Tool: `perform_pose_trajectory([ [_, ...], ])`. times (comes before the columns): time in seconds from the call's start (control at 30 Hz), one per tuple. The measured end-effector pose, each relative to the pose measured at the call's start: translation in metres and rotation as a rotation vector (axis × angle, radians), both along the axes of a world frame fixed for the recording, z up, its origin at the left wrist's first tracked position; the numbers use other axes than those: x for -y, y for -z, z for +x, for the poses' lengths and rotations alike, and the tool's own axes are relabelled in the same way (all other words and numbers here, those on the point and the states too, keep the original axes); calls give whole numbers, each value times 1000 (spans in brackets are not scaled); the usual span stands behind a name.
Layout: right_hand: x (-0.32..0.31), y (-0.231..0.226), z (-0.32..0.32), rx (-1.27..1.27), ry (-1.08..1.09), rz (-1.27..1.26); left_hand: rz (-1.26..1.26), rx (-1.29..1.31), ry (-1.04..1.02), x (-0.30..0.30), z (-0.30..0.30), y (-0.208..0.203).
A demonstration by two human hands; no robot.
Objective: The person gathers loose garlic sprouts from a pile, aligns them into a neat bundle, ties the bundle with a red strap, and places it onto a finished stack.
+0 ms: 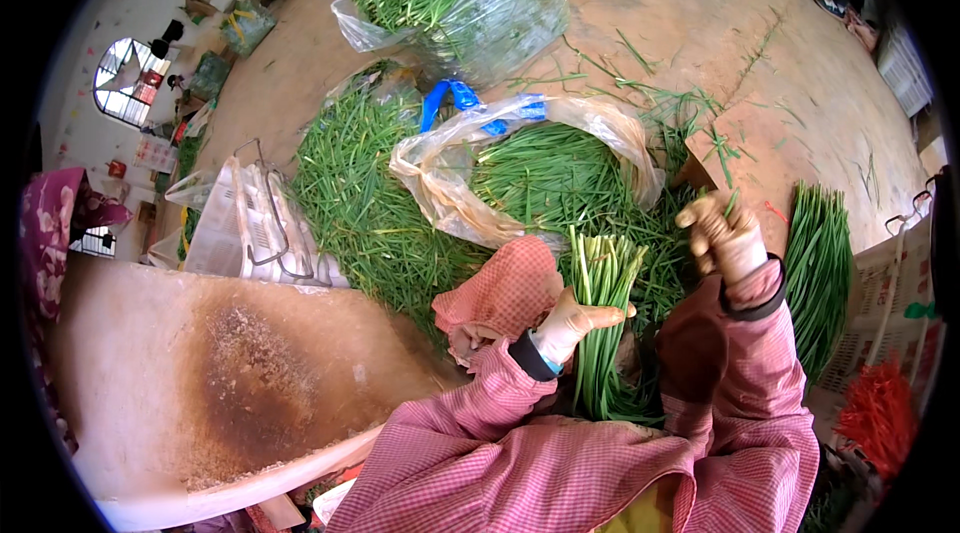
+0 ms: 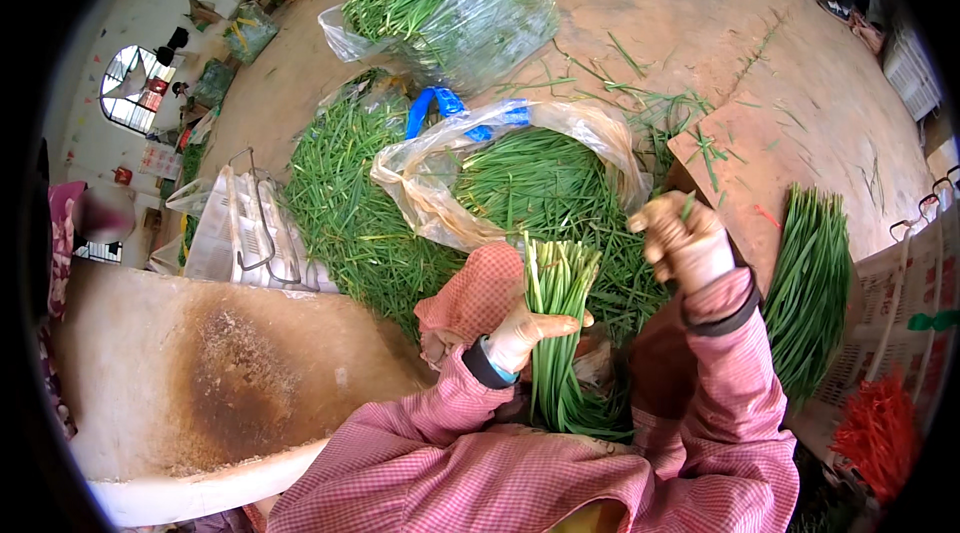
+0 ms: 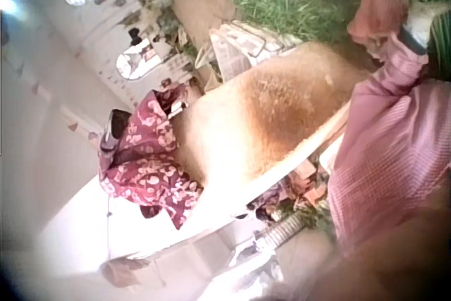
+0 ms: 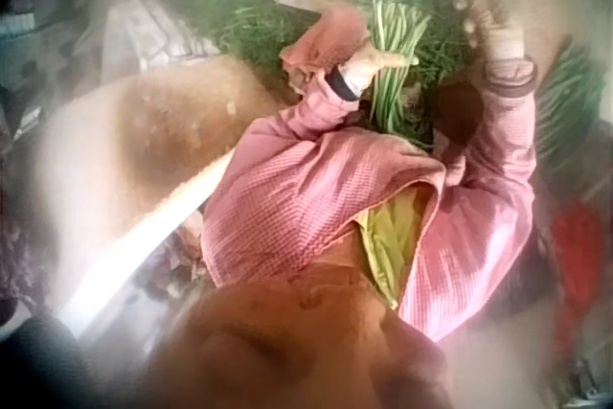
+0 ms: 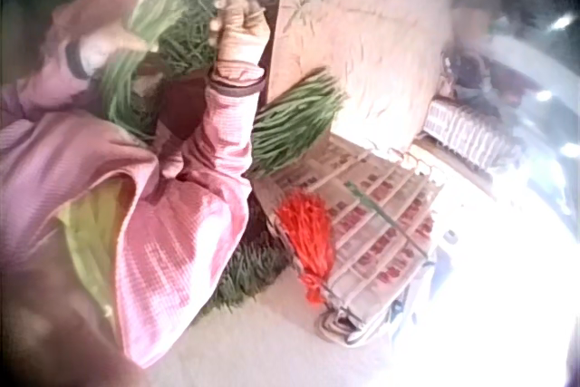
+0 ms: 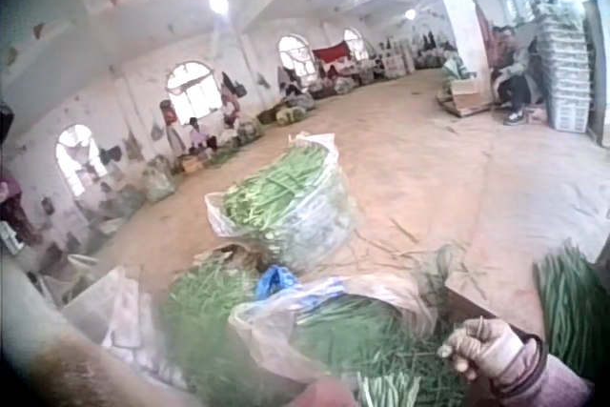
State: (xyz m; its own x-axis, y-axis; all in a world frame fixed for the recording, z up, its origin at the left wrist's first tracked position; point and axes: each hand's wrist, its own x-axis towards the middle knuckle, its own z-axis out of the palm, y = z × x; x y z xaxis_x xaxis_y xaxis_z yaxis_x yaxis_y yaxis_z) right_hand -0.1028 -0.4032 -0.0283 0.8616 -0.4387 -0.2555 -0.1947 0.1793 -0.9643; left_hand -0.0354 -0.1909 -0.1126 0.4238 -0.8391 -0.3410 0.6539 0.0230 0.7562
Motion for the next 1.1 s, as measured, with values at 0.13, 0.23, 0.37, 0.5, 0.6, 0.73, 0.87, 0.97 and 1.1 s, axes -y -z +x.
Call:
perform_pose_trajectory([
  [0.13,-45,17,19,244,-327,-1049,92,91,-137,9,-8,-10],
  [0.23,-55,28,29,151,-403,-1347,132,396,-80,9,-10,0],
  [0.37,38,47,69,-120,-22,-992,-36,26,-153,-8,-14,14],
  [0.5,21,-2,67,61,-444,-1267,-7,105,27,-10,-7,-6],
  [0.6,-30,15,70,182,-1013,-793,-31,53,204,-14,1,-16],
  [0.73,4,28,57,296,-643,-154,-43,-30,92,-28,2,-19],
  [0.87,-31,61,20,471,-532,399,-12,72,167,-19,-2,-14],
  [0.97,-76,35,23,258,-406,384,-74,349,261,-14,-1,-21],
  [1.1,-84,34,22,330,-347,158,-127,-105,133,-11,12,-31],
])
